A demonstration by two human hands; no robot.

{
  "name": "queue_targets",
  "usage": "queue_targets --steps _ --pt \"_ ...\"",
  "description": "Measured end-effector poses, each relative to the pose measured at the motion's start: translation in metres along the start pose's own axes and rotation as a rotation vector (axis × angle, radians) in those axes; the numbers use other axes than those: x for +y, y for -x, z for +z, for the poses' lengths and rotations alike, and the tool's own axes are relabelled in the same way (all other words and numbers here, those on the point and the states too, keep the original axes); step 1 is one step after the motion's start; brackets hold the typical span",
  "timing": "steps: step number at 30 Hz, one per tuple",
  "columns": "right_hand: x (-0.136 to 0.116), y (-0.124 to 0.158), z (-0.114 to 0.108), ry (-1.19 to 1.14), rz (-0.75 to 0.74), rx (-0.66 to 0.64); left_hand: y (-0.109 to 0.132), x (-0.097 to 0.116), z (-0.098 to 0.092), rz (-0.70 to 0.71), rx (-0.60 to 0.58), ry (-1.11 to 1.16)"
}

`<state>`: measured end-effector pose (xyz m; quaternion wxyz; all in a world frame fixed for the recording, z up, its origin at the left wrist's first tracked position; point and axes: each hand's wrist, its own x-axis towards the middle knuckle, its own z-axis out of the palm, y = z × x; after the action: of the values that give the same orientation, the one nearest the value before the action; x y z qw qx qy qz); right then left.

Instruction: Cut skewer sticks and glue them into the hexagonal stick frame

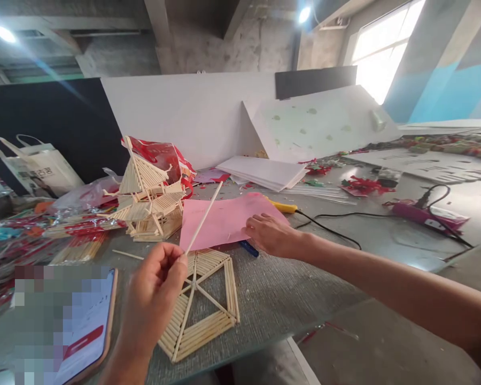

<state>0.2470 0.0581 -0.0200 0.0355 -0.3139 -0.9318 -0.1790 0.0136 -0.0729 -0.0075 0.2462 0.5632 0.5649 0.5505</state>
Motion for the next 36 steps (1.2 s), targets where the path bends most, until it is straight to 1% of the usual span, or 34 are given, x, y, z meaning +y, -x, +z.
queue_targets --steps 3,5,7,9,10,12,13,15,16,17,18,19,21,23,25,27,30,36 --pt "0.018 -0.024 0.01 0.082 0.054 0.003 -0.012 -0.003 0.001 -0.01 -0.02 0.133" --pt "0.039 -0.042 0.013 0.109 0.087 0.016 -0.019 -0.003 0.001 -0.015 -0.019 0.167" --pt "0.061 -0.056 0.016 0.126 0.098 -0.007 -0.024 -0.003 0.001 -0.02 -0.01 0.181" --pt "0.076 -0.064 0.019 0.123 0.088 -0.046 -0.027 -0.001 0.002 -0.025 -0.006 0.196" --pt "0.079 -0.065 0.019 0.116 0.078 -0.065 -0.028 -0.001 0.003 -0.028 -0.009 0.209" --pt "0.076 -0.06 0.017 0.109 0.065 -0.079 -0.03 -0.001 0.003 -0.038 -0.02 0.249" --pt "0.07 -0.055 0.014 0.103 0.077 -0.055 -0.031 -0.001 0.003 -0.044 -0.022 0.275" --pt "0.049 -0.043 0.004 0.063 0.151 0.042 -0.033 -0.003 0.002 -0.059 -0.019 0.332" --pt "0.036 -0.037 -0.001 0.008 0.219 0.106 -0.035 -0.005 0.002 -0.066 -0.015 0.358" --pt "0.023 -0.032 -0.004 -0.065 0.284 0.116 -0.037 -0.006 0.002 -0.074 -0.011 0.384" --pt "0.012 -0.028 -0.006 -0.136 0.315 0.054 -0.039 -0.006 0.002 -0.082 -0.015 0.411" --pt "0.002 -0.026 -0.006 -0.182 0.308 -0.021 -0.041 -0.007 0.003 -0.09 -0.023 0.44" --pt "-0.009 -0.029 0.001 -0.159 0.283 -0.093 -0.044 -0.007 0.003 -0.105 -0.045 0.497" --pt "-0.01 -0.038 0.012 -0.113 0.281 -0.129 -0.046 -0.007 0.003 -0.114 -0.069 0.543" --pt "-0.003 -0.05 0.021 -0.118 0.304 -0.189 -0.046 -0.009 0.003 -0.123 -0.089 0.58" --pt "0.004 -0.061 0.022 -0.159 0.325 -0.261 -0.045 -0.011 0.003 -0.128 -0.102 0.622" --pt "0.012 -0.066 0.014 -0.215 0.348 -0.321 -0.043 -0.016 0.002 -0.12 -0.102 0.695" --pt "0.029 -0.06 -0.006 -0.35 0.345 -0.445 -0.043 -0.018 0.001 -0.127 -0.113 0.788"
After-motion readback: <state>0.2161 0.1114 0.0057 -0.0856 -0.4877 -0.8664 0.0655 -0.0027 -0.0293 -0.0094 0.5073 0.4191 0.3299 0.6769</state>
